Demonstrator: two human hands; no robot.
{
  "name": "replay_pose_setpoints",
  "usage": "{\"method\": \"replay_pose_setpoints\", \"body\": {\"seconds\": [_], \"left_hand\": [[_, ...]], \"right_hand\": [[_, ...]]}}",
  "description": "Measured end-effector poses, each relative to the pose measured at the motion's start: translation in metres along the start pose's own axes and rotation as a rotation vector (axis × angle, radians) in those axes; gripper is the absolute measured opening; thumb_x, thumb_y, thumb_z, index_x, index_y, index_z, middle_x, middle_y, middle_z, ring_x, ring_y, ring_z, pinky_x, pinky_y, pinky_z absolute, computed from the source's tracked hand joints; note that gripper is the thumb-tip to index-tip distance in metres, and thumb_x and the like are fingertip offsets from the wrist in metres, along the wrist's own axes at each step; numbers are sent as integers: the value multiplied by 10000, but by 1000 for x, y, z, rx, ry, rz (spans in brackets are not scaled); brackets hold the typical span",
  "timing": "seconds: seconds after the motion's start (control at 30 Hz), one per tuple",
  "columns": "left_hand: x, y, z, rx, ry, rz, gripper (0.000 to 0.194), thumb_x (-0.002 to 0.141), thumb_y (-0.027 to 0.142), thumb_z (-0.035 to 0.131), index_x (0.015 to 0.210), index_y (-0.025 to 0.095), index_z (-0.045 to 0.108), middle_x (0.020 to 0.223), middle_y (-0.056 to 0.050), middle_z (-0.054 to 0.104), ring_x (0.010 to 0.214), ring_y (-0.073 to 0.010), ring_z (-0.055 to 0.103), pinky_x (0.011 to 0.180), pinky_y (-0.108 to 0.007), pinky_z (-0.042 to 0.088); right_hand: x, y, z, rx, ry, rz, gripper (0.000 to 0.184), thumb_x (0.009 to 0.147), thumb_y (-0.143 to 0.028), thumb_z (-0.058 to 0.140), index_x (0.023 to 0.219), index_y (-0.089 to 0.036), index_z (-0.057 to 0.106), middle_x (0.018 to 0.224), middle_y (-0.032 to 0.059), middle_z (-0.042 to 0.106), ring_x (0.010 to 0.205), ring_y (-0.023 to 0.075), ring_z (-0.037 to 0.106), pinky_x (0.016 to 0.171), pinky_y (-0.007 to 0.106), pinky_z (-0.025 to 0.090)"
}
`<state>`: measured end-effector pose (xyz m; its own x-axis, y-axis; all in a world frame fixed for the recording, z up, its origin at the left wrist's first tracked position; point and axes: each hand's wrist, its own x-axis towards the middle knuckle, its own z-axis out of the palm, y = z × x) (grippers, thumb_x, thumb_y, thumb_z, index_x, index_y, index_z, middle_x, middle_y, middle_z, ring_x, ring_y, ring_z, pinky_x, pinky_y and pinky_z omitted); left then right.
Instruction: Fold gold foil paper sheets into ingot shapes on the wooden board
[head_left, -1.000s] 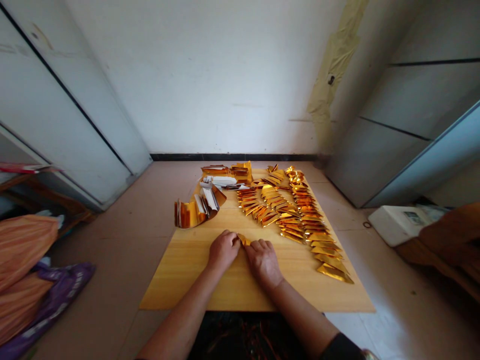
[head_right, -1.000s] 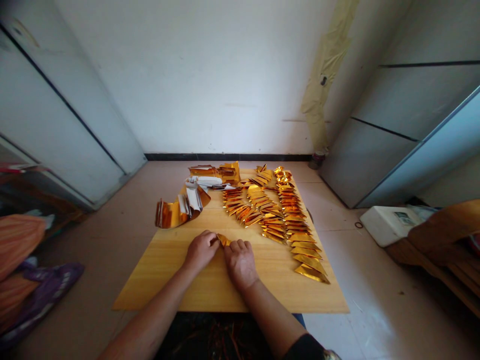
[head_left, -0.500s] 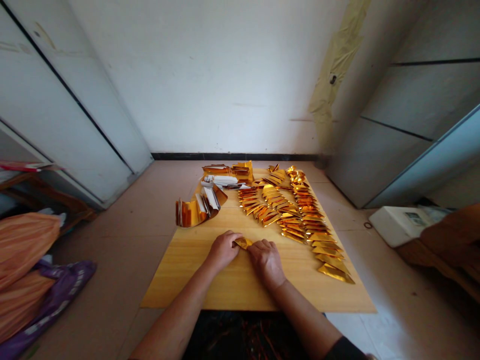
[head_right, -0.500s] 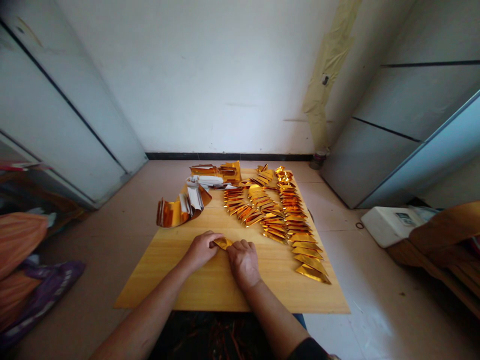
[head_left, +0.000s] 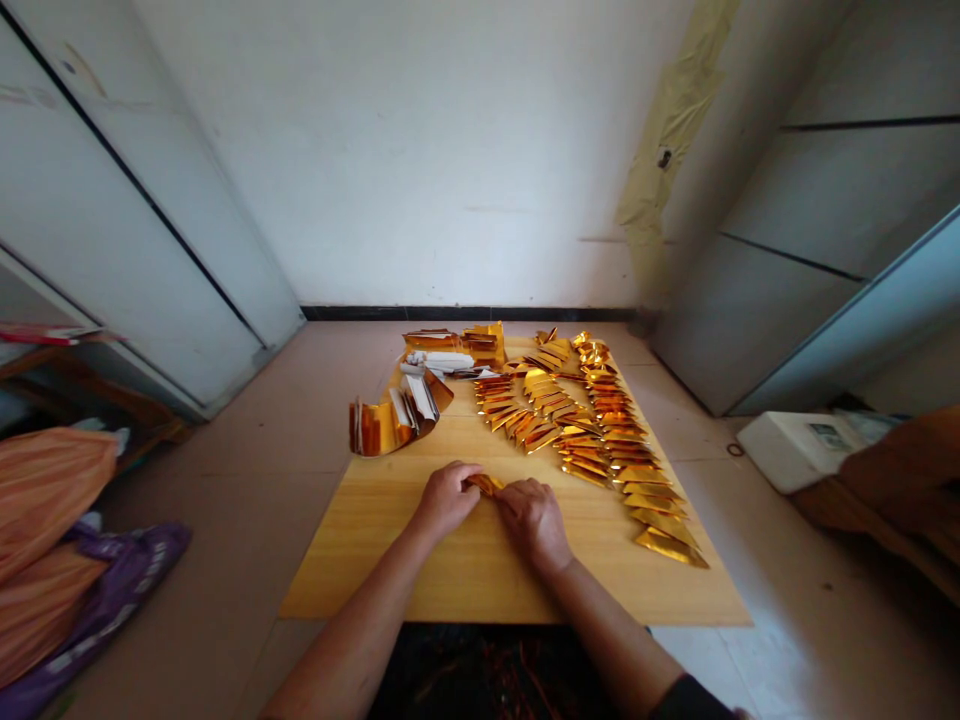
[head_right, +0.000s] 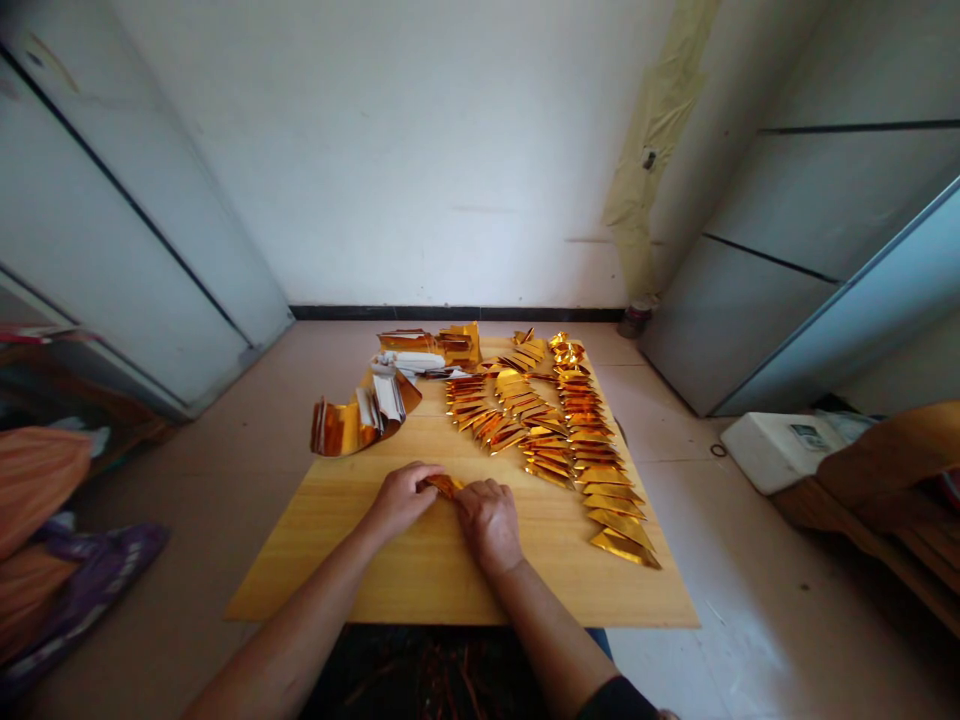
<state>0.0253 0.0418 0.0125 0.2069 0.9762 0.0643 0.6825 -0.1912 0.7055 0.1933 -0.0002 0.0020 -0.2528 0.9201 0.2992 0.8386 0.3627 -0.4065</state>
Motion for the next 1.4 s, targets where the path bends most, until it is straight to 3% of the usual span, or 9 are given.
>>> {"method": "replay_pose_setpoints", "body": {"seconds": [0.33, 0.53, 0.7, 0.83, 0.97, 1.1, 1.2, 1.4], "left_hand": [[3, -2, 14, 28, 93, -41, 273, 711, 39, 520, 874, 181, 688, 909, -30, 710, 867, -155, 643, 841, -291, 497], [-7, 1, 27, -135, 216, -7, 234, 725, 55, 505, 848, 178, 661, 861, -16, 699, 810, -135, 643, 790, -267, 508], [-13, 2, 34, -219, 255, 13, 180, 721, 90, 501, 801, 173, 639, 796, -6, 679, 741, -128, 633, 725, -248, 509], [-13, 2, 36, -237, 247, 41, 218, 685, 46, 484, 789, 174, 627, 786, 3, 665, 737, -122, 623, 715, -236, 503], [-14, 2, 35, -128, 211, 109, 278, 671, -2, 469, 811, 179, 626, 809, -4, 651, 778, -130, 617, 744, -245, 501], [-13, 3, 36, 8, 163, 135, 461, 657, -45, 456, 1010, 199, 623, 942, -30, 654, 908, -155, 612, 857, -284, 490], [-12, 4, 37, 41, 134, 131, 499, 656, -51, 455, 1056, 199, 619, 966, -37, 648, 931, -165, 606, 878, -297, 487], [-10, 0, 36, -120, 183, 107, 488, 661, -45, 448, 1037, 207, 631, 925, -18, 649, 881, -139, 614, 836, -264, 497]], "right_hand": [[-2, 0, 4, -19, 46, -18, 162, 876, -157, 530, 828, -221, 671, 789, 14, 638, 780, 141, 530, 706, 257, 313], [2, -3, 5, -11, 137, 70, 183, 832, -168, 529, 987, -191, 623, 1013, 66, 631, 888, 179, 546, 764, 279, 379], [10, -6, 2, -79, 124, 158, 220, 813, -132, 502, 1012, -166, 589, 939, 67, 631, 843, 185, 542, 742, 280, 374], [12, -4, -1, -204, 42, 177, 105, 815, -125, 516, 847, -189, 592, 806, 40, 606, 775, 184, 514, 691, 289, 321], [11, 2, 1, -247, 34, 147, 72, 848, -159, 541, 824, -203, 593, 793, 34, 597, 758, 179, 501, 669, 299, 273], [9, 5, 3, -294, 48, 103, 101, 896, -180, 513, 833, -209, 586, 769, 32, 588, 744, 178, 486, 677, 306, 254], [7, 4, 2, -304, 70, 101, 105, 898, -180, 510, 826, -213, 578, 768, 26, 588, 752, 183, 484, 699, 310, 255], [8, 6, 2, -197, 147, 173, 153, 867, -180, 509, 999, -198, 584, 890, 46, 627, 847, 183, 516, 724, 287, 290]]}}
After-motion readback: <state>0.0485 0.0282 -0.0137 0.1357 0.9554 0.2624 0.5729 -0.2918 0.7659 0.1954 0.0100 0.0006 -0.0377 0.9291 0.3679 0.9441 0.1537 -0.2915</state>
